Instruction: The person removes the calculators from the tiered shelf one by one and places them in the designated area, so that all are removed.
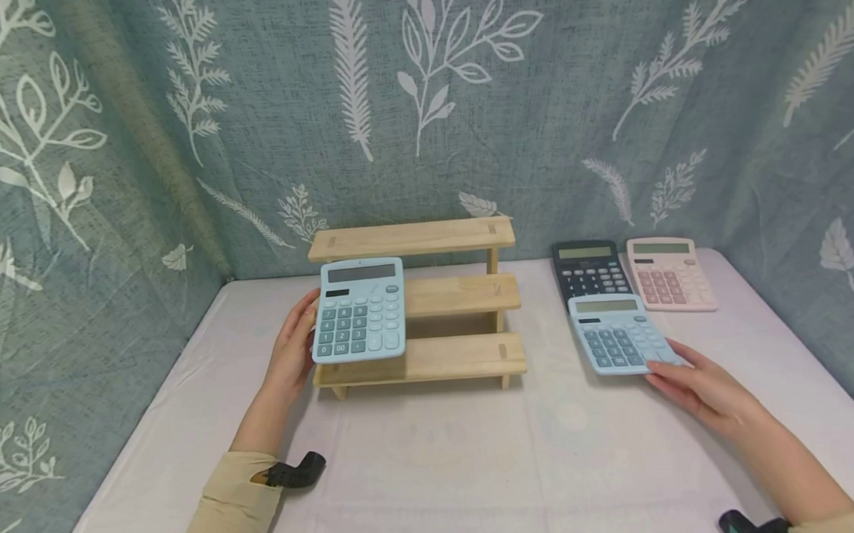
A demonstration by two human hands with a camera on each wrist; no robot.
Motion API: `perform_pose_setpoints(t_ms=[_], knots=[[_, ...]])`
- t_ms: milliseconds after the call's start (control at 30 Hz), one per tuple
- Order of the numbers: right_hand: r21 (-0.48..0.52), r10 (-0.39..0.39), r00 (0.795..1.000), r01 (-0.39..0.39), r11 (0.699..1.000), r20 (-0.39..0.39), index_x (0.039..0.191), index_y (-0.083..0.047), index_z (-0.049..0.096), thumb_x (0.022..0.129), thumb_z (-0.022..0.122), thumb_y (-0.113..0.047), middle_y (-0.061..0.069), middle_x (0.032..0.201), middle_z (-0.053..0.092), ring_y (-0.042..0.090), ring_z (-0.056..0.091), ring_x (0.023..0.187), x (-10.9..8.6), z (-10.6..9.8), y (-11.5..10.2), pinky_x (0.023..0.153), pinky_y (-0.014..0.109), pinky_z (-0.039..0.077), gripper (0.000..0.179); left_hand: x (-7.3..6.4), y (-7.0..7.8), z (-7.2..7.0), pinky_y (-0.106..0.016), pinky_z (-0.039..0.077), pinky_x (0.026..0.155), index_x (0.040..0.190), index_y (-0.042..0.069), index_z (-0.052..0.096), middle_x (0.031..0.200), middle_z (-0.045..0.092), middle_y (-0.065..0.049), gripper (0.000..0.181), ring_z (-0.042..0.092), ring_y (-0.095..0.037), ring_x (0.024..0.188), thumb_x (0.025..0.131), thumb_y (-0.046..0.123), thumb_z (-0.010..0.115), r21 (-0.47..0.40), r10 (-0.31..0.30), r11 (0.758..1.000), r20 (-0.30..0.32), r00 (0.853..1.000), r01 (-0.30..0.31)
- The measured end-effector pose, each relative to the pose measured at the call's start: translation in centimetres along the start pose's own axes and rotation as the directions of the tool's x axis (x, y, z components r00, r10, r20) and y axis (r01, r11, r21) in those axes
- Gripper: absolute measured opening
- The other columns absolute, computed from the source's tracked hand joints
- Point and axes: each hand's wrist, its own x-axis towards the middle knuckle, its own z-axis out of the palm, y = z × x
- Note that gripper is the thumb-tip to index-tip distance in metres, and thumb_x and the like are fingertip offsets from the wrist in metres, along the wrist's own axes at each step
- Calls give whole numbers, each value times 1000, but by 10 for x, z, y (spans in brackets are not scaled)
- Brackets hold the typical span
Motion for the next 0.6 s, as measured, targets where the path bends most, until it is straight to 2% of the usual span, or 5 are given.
perform_pose_setpoints(t_ms=[167,233,333,400,600], knots=[[-230,12,999,-22,973,-48,149,-10,-24,97,58,-4,-5,102,62,10,67,93,0,-3,-1,90,30,50,98,1,-1,-1,-38,39,98,149,35,37,145,44,3,48,47,-20,125,103,48,40,-2,2,1000,11,1000,-2],[-369,3,998,-24,929,-59,149,-6,-23,97,61,-9,10,115,59,5,65,93,0,-3,0,89,29,51,99,1,-1,-1,-38,39,99,149,35,37,146,44,3,48,46,-20,125,103,48,39,-4,-3,1000,13,1000,3],[-580,-12,997,-33,814,-74,149,0,-19,96,63,-19,33,141,34,-1,58,97,0,-3,-1,88,25,51,100,1,0,-1,-39,38,100,150,36,36,146,43,3,48,46,-21,126,103,47,39,-12,-10,1000,16,1000,10],[-688,-25,997,-35,724,-76,149,4,-16,96,63,-26,39,150,10,11,58,108,-1,-2,-1,87,25,51,100,0,1,0,-40,37,100,150,36,36,146,43,3,48,45,-21,127,104,46,39,-19,-12,1000,17,1000,13],[-855,-89,993,-26,519,-84,149,10,-4,94,64,-37,43,144,17,54,32,129,-3,-1,-3,98,49,44,100,1,0,0,-41,37,101,150,35,36,146,44,3,49,45,-22,127,103,49,40,-14,-10,1000,15,1000,10]])
